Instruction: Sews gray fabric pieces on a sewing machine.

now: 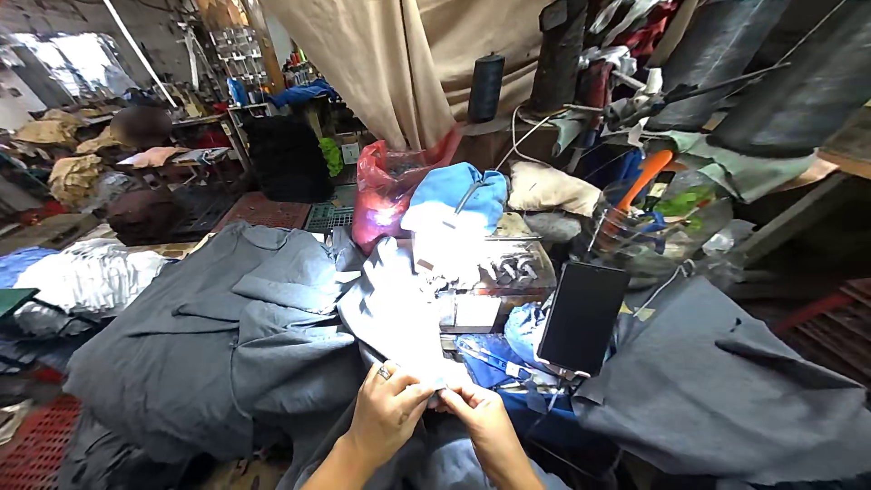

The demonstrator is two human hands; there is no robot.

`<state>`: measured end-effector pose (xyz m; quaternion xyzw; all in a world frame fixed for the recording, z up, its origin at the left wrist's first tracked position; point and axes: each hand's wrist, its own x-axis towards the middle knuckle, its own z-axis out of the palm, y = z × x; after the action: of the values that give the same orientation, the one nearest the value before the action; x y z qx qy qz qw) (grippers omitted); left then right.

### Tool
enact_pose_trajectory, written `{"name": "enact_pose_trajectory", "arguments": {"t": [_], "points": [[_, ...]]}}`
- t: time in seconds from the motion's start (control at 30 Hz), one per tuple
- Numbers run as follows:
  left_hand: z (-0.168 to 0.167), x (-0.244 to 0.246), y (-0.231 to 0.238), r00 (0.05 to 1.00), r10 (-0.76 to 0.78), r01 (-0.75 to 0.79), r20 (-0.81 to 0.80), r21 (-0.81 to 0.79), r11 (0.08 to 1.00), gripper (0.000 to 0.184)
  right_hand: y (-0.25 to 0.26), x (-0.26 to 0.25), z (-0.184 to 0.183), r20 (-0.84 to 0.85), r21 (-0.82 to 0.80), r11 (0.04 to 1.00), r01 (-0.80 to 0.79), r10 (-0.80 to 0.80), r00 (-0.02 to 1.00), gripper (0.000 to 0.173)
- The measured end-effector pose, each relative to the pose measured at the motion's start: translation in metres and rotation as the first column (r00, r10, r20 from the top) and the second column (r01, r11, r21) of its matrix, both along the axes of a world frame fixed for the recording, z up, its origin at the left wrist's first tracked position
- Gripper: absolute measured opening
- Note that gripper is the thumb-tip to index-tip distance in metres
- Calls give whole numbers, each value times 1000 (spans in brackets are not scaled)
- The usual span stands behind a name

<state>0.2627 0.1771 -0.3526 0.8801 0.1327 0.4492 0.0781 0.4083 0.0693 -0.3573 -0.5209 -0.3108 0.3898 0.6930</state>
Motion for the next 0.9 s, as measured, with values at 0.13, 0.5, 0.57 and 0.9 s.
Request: {"name": "enact_pose_trajectory", "arguments": {"t": [0.13,0.5,0.57,0.9], "points": [[-2,-1,0,999,-9,10,-32,47,999,12,1,1,-3,20,-12,1000,13,-12,1000,10],[-10,10,12,974,210,-187,-90,212,959,43,4,1,5,52,-14,997,73,-73,996,11],[-7,19,20,953,278,-244,-116,246,938,53,6,1,2,80,-47,995,83,-79,994,12],[9,48,41,867,427,-345,-258,310,886,62,14,-4,-17,122,-99,993,70,-58,991,12]]}}
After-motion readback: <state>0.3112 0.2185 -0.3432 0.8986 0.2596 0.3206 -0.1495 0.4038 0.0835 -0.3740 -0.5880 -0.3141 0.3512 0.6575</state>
